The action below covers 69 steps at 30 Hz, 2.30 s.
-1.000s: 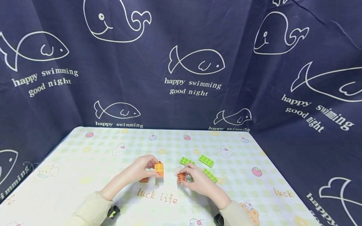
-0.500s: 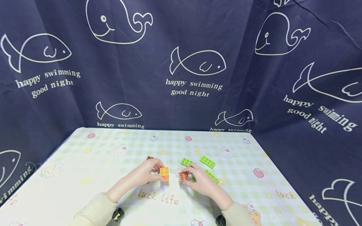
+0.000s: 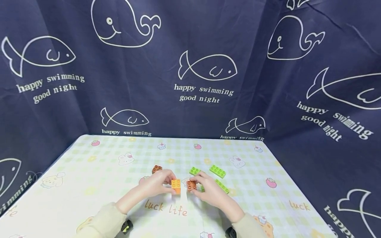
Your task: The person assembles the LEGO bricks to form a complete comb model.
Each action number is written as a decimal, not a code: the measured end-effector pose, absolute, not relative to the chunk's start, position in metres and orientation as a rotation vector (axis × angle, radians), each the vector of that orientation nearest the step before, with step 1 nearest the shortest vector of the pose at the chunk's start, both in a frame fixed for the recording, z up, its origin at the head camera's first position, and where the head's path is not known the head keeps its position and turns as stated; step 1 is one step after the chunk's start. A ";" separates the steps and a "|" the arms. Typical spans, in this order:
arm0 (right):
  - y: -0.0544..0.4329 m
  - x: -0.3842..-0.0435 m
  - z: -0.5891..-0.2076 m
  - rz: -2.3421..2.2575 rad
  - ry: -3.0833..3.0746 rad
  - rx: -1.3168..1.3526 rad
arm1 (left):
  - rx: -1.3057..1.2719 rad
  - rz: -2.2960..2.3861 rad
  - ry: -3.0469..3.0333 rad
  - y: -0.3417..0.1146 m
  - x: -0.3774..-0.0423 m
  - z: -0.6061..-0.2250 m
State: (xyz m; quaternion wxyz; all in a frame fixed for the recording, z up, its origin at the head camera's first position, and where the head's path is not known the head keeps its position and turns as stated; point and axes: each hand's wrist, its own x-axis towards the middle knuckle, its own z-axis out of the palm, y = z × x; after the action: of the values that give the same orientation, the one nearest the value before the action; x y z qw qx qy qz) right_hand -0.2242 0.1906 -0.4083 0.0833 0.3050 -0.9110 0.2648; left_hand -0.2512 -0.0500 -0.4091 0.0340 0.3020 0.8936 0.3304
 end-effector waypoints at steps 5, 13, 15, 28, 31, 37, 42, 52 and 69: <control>0.188 -0.223 -0.410 0.810 -2.692 0.914 | 0.944 0.990 2.749 -0.047 -0.251 -0.413; 0.181 -0.220 -0.407 0.813 -2.661 0.930 | 0.957 0.961 2.758 -0.046 -0.253 -0.416; 0.179 -0.220 -0.406 0.809 -2.665 0.937 | 0.966 0.951 2.762 -0.047 -0.254 -0.417; 0.169 -0.222 -0.405 0.847 -2.643 1.023 | 0.986 0.879 2.733 -0.047 -0.256 -0.421; 0.167 -0.224 -0.405 0.843 -2.626 1.053 | 1.001 0.863 2.737 -0.046 -0.258 -0.422; 0.163 -0.225 -0.405 0.796 -2.624 1.080 | 1.010 0.878 2.719 -0.045 -0.257 -0.420; 0.160 -0.226 -0.405 0.783 -2.645 1.082 | 1.012 0.894 2.708 -0.044 -0.257 -0.420; 0.154 -0.227 -0.402 0.790 -2.678 1.087 | 1.052 0.885 2.704 -0.044 -0.258 -0.418; 0.150 -0.229 -0.406 0.824 -2.704 1.054 | 1.023 0.855 2.714 -0.044 -0.258 -0.423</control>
State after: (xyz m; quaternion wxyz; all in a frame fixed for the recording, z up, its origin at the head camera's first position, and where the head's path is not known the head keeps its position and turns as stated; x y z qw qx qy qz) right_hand -0.2290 0.1497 -0.4061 0.0622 0.3487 -0.8946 0.2725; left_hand -0.2578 -0.0443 -0.4226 0.0590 0.3379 0.8959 0.2823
